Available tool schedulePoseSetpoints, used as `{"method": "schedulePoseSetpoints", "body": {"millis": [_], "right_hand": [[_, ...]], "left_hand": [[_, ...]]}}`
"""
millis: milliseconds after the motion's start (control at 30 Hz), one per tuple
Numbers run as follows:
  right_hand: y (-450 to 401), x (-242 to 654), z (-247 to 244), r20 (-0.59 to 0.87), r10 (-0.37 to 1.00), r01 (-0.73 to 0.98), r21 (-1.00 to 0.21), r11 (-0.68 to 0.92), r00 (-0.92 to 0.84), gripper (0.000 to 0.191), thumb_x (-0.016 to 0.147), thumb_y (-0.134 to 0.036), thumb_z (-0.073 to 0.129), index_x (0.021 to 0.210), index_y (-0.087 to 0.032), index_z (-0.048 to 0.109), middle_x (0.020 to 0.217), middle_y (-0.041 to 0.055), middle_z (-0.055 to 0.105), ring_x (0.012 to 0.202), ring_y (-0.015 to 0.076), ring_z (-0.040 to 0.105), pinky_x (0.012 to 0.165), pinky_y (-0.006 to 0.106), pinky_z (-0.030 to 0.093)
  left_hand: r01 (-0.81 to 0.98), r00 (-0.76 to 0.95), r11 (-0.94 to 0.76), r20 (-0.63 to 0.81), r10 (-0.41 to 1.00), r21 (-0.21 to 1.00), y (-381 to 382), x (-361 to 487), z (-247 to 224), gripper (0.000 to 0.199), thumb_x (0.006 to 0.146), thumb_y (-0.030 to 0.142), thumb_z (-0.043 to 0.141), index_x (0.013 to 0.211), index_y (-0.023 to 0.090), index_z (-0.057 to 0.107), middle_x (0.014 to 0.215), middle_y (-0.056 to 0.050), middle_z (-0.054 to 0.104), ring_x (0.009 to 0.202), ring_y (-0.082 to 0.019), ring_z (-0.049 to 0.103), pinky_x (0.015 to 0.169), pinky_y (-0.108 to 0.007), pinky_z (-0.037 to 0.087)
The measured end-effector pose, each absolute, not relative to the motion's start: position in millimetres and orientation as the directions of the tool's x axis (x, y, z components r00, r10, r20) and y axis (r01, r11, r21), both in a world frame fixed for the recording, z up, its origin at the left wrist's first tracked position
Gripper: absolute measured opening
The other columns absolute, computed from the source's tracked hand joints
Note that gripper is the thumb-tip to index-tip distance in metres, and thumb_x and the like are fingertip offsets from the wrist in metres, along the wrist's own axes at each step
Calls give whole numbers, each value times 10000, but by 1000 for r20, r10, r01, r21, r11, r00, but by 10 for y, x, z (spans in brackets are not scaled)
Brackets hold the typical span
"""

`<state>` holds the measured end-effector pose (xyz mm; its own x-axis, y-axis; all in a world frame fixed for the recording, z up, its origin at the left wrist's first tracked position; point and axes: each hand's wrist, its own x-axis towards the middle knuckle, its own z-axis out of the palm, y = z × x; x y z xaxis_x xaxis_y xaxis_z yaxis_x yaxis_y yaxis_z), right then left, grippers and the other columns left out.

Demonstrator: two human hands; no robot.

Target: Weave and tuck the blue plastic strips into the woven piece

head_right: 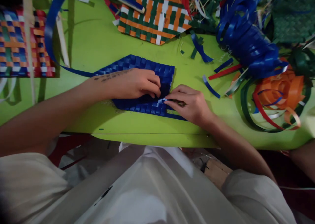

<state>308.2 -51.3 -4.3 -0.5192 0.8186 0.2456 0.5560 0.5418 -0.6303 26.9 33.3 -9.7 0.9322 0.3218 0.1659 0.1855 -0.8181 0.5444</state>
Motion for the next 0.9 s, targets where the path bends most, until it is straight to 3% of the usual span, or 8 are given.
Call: {"method": "schedulePoseSetpoints", "body": {"millis": [200, 367, 467, 633, 900], "right_hand": [[-489, 3078, -52, 259, 806, 538, -631, 559, -533, 71, 1039, -301, 863, 1079, -297, 922, 1074, 61, 872, 865, 226, 823, 829, 383, 716], [-468, 3080, -61, 254, 807, 537, -635, 555, -534, 59, 1037, -303, 865, 1061, -298, 918, 1062, 51, 868, 840, 218, 814, 815, 377, 709], [-465, 3075, -69, 246, 804, 540, -631, 557, -542, 60, 1042, -314, 857, 1044, -310, 917, 1055, 45, 869, 861, 229, 821, 827, 393, 711], [-478, 3061, -80, 262, 795, 529, -628, 571, -547, 70, 1053, -317, 850, 1036, -309, 918, 1067, 46, 871, 887, 239, 831, 837, 400, 714], [-503, 3048, -54, 208, 807, 549, -637, 541, -553, 84, 1063, -334, 843, 1052, -334, 926, 1091, 39, 875, 925, 249, 837, 876, 420, 711]], "left_hand": [[177, 967, -876, 85, 239, 448, 337, 326, 9, 361, 1092, 73, 528, 1073, 217, 858, 1144, -81, 837, 1057, -255, 723, 866, -383, 547], [157, 957, -860, 142, 254, 485, 350, 347, -54, 271, 1043, 89, 629, 1026, 254, 843, 1079, -51, 815, 1051, -247, 737, 797, -351, 520], [173, 953, -883, 151, 261, 437, 328, 357, -70, 282, 1046, 89, 600, 1040, 258, 826, 1062, -64, 794, 1054, -258, 721, 748, -368, 492], [222, 955, -935, 133, 266, 275, 278, 380, 2, 309, 1096, 129, 521, 1017, 255, 792, 1023, -62, 764, 1089, -291, 706, 876, -451, 503], [248, 929, -886, 163, 332, 391, 288, 378, -33, 254, 1074, 185, 572, 988, 282, 791, 1008, -51, 789, 1127, -269, 730, 968, -443, 523]]}}
